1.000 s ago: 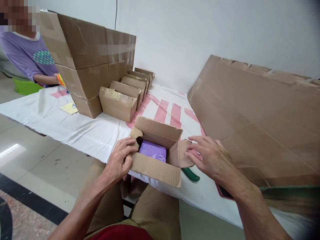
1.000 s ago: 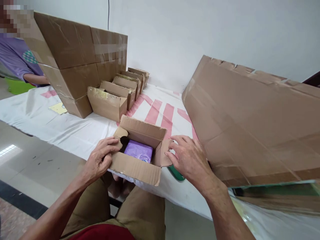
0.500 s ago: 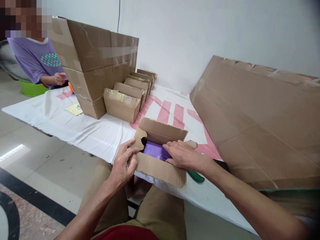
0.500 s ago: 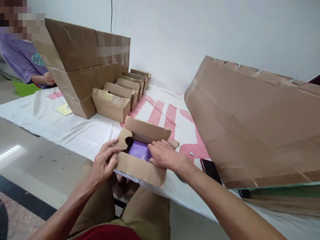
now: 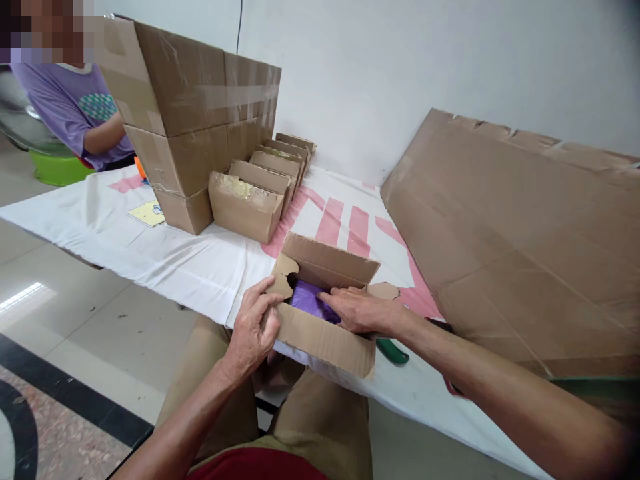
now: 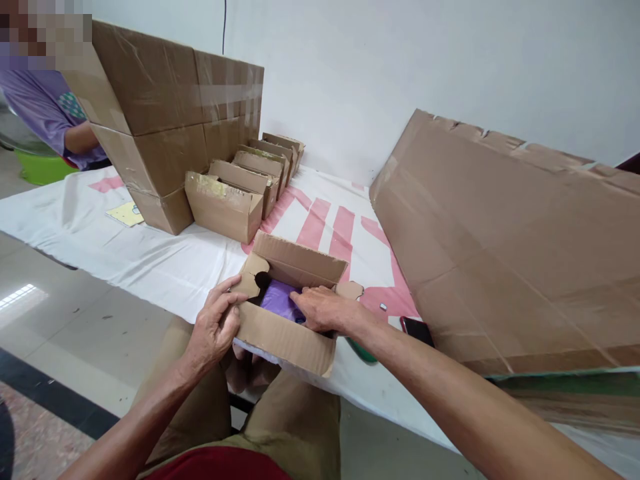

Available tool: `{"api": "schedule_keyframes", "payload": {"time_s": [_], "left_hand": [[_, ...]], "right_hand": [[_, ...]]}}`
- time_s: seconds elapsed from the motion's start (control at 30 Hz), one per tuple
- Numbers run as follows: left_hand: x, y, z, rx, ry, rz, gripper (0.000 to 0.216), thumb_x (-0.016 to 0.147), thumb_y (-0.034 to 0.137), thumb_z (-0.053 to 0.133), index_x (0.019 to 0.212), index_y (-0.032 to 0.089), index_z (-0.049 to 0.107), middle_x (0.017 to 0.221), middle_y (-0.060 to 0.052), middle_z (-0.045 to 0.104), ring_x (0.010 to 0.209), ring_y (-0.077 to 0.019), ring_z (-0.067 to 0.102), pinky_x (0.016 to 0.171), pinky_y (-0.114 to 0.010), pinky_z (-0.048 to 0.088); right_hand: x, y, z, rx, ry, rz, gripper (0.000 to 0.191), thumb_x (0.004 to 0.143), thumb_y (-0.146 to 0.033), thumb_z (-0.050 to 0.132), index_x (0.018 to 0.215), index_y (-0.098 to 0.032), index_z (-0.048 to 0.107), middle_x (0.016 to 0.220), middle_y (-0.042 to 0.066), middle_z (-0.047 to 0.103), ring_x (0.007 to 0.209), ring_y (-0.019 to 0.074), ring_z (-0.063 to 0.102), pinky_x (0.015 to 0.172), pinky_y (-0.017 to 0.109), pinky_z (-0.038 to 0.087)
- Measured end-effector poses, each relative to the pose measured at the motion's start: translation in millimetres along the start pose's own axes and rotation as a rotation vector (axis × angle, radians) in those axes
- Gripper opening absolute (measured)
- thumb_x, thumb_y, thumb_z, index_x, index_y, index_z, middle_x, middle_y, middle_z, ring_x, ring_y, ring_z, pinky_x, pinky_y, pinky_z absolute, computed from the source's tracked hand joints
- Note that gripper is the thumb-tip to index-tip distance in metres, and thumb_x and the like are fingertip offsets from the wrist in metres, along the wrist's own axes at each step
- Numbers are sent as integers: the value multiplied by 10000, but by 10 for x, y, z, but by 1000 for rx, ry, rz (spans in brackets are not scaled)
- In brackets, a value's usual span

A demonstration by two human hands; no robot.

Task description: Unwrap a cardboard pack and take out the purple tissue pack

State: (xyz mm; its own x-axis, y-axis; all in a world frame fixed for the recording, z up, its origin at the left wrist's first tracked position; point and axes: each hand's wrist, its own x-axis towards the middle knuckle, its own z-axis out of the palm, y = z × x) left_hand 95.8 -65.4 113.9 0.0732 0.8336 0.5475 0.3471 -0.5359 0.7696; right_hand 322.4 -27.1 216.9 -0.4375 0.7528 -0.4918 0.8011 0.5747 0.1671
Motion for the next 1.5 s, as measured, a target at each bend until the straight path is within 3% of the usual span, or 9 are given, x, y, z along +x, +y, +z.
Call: {"api": "schedule_keyframes", "payload": {"time_s": [0.43,0.7,0.8,0.9,1.1,1.2,1.3,1.4,1.5], "left_hand": [[-32,-55,89,58,82,85,330,866,36,488,1088,210,658,1437,-130,598,1339,-253,577,1107,-450,498],[-42,-42,107,85,109,87,314,874,47,497,1056,209,695,1401,-125,629,1317,-247,600,1086,-425,518],[-24,-62,122,100,112,74,300,880,66,508,1034,212,719,1378,-122,648,1284,-251,621,1061,-432,535],[32,18,61,118,132,79,284,884,100,543,1034,231,746,1367,-108,664,1310,-273,595,1092,-483,505],[242,612,-344,-248,83,-179,479,868,388,742,1328,277,663,1429,-110,639,1326,-331,587,1122,-522,464],[349,834,-460,-673,-124,-376,843,782,649,757,1492,269,509,1410,-153,644,1226,-371,655,985,-506,561],[389,880,-447,-838,-156,-452,948,756,573,820,1549,264,403,1389,-163,652,1201,-378,671,930,-485,595],[357,817,-420,-831,-46,-462,906,792,419,831,1560,283,372,1405,-142,643,1245,-360,651,967,-463,591],[303,760,-446,-798,13,-395,936,782,419,837,1574,298,355,1476,-129,594,1326,-362,596,1016,-440,572]], "right_hand": [[26,-63,57,-38,100,19,236,959,-114,515,1021,-151,740,968,131,780,884,261,747,688,305,448],[-197,-27,-72,5,303,184,283,968,-80,475,981,-159,747,1023,102,788,938,234,751,722,271,496],[-355,94,-72,68,505,209,293,999,-123,467,992,-174,756,1034,86,796,970,221,753,787,279,548],[-591,202,-101,158,890,137,280,1010,-160,488,980,-179,765,1030,62,808,977,212,763,853,301,590],[-1047,6,-386,1,1387,19,198,954,-72,584,1067,-135,735,1101,119,796,1015,233,755,933,372,590],[-1058,-235,-477,-183,1405,-95,242,908,-10,588,1098,-83,720,1148,174,778,1048,279,736,905,424,570],[-984,-412,-455,-204,1346,-262,256,944,-51,545,1142,-84,704,1231,170,752,1138,285,698,964,454,532],[-972,-442,-378,37,1335,-264,341,981,-263,606,1294,-134,644,1425,183,637,1316,311,594,1081,506,479],[-1020,-381,-332,489,1233,-92,742,915,-522,695,1533,-195,445,1535,195,523,1393,362,525,1081,543,501]]}}
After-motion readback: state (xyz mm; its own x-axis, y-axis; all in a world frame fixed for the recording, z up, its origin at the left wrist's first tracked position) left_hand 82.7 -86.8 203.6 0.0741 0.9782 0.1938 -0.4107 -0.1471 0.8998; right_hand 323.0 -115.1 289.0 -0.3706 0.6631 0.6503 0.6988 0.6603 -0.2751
